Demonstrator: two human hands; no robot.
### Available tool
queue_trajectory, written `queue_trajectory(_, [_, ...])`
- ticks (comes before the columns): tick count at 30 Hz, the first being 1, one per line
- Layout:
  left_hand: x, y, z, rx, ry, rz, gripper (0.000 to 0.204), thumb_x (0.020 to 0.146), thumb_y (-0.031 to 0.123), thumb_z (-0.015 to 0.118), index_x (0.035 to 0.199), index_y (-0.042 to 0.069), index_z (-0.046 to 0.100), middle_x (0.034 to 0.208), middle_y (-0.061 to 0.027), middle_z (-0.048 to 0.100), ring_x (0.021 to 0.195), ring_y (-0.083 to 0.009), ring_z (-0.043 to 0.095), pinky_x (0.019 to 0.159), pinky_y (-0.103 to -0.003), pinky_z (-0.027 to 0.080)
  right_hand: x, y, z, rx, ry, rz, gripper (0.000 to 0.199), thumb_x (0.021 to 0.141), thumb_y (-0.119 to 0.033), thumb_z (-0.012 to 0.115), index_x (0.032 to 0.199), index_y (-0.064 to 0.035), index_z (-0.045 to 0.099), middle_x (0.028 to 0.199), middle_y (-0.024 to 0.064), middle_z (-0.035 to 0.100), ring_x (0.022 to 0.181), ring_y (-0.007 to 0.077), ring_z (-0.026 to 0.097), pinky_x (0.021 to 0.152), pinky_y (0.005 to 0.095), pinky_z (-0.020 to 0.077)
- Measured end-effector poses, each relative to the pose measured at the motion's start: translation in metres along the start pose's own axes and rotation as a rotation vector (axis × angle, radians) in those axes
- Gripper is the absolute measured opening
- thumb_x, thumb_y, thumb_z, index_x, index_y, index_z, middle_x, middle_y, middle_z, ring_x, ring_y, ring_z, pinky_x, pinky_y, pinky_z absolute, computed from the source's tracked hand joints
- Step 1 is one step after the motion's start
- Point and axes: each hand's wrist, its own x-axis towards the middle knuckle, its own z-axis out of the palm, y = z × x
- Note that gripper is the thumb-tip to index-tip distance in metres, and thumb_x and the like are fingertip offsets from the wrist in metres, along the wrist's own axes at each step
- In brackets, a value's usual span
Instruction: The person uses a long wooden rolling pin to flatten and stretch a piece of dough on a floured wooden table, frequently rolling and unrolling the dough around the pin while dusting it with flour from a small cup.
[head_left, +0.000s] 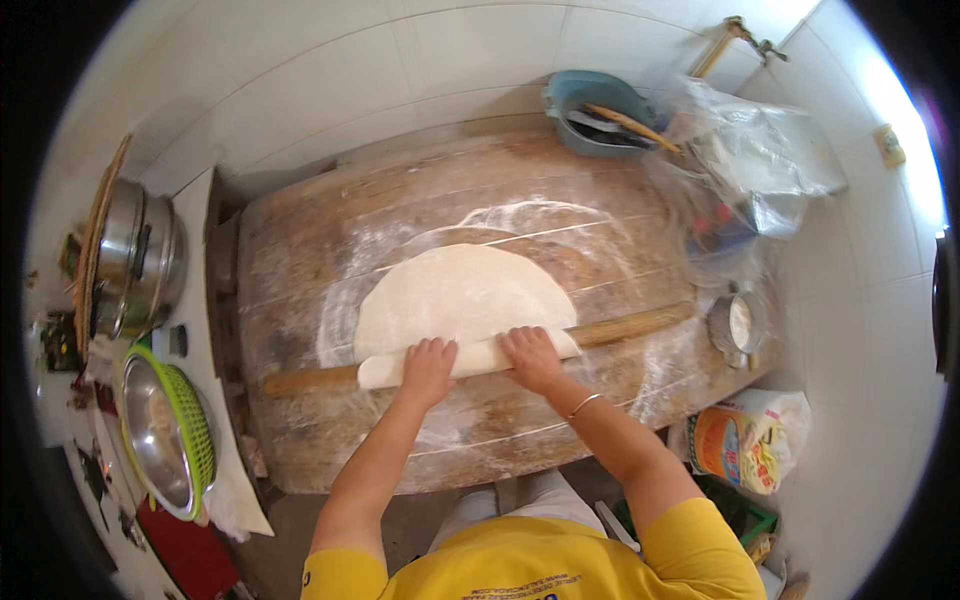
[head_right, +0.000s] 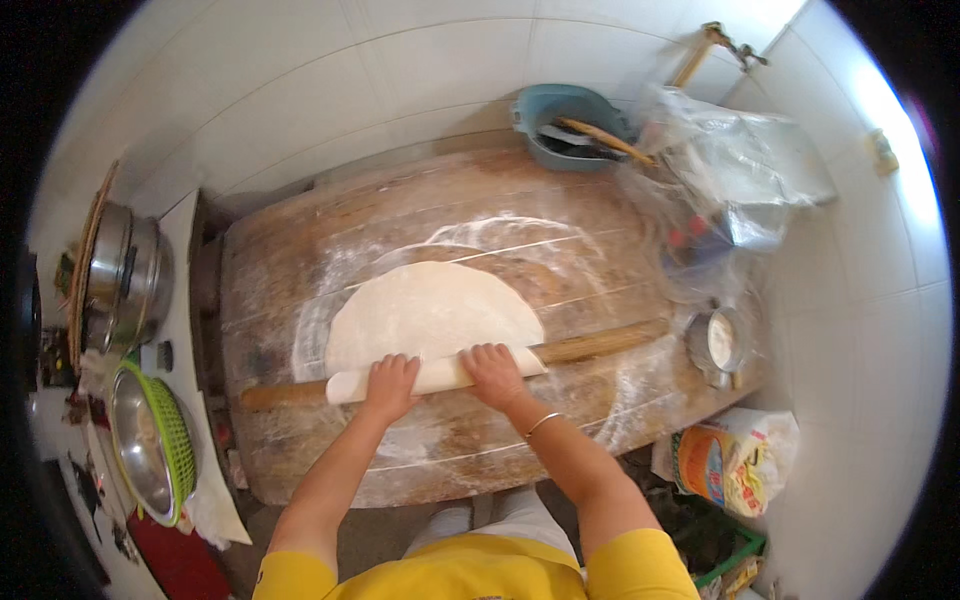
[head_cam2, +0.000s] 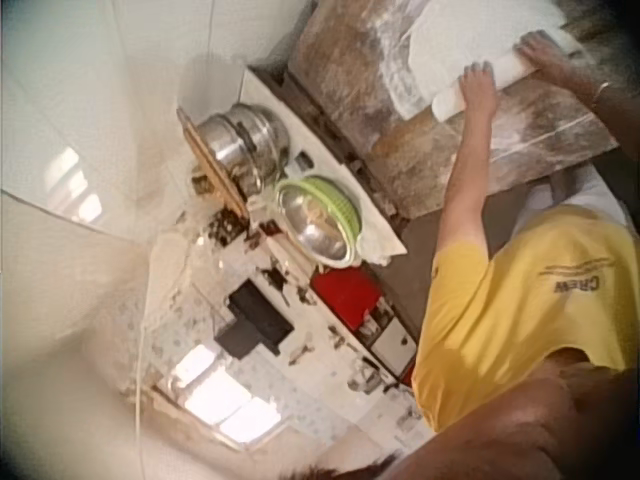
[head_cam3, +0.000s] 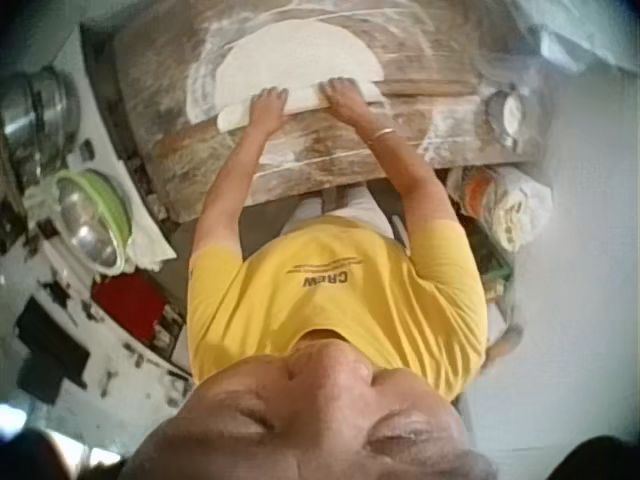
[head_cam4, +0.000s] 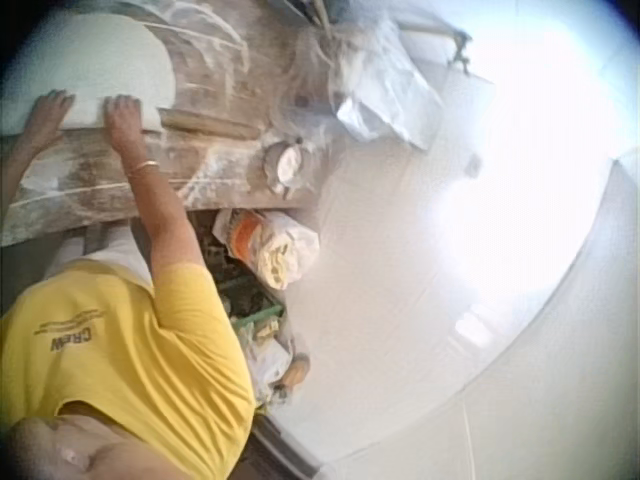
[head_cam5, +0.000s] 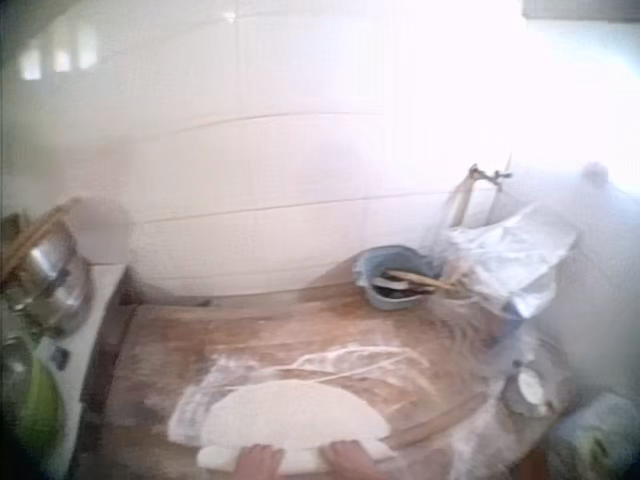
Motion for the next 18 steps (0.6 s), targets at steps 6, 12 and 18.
queue_trajectory(6, [-0.069,0.014,0.02,0.009,-0.032,-0.069,0.07,0.065,0.028,0.08,0.127,0.009,0.053,0.114,-0.0118,0.056,0.11,-0.0296,0.052,0.093,-0.047,0.04,-0.035,-0.037,0.0,0.027,-0.084,-0.071,0.066,0.066,-0.024,0.078,0.124,-0.0081,0.053,0.106,0.0113,0.056,0.106,0.0316,0.052,0.095,0.045,0.0387])
queue_trajectory(12, [-0.125,0.033,0.035,-0.034,0.151,-0.108,0.068,0.08,0.043,0.067,0.136,0.008,0.049,0.133,-0.0187,0.051,0.128,-0.033,0.044,0.108,-0.051,0.031,-0.08,-0.063,0.008,0.097,-0.021,0.116,0.069,0.082,-0.037,0.066,0.14,-0.0073,0.043,0.144,0.0188,0.041,0.131,0.0375,0.04,0.111,0.0534,0.0246])
queue_trajectory(18, [-0.022,-0.033,-0.001,-0.06,0.274,-0.217,0.065,0.088,0.053,0.055,0.136,0.009,0.05,0.143,-0.0204,0.043,0.137,-0.034,0.035,0.111,-0.051,0.025,0.034,-0.034,-0.008,0.021,0.13,0.202,0.074,0.086,-0.042,0.062,0.144,-0.0041,0.037,0.147,0.0197,0.038,0.135,0.0394,0.036,0.113,0.0545,0.0222])
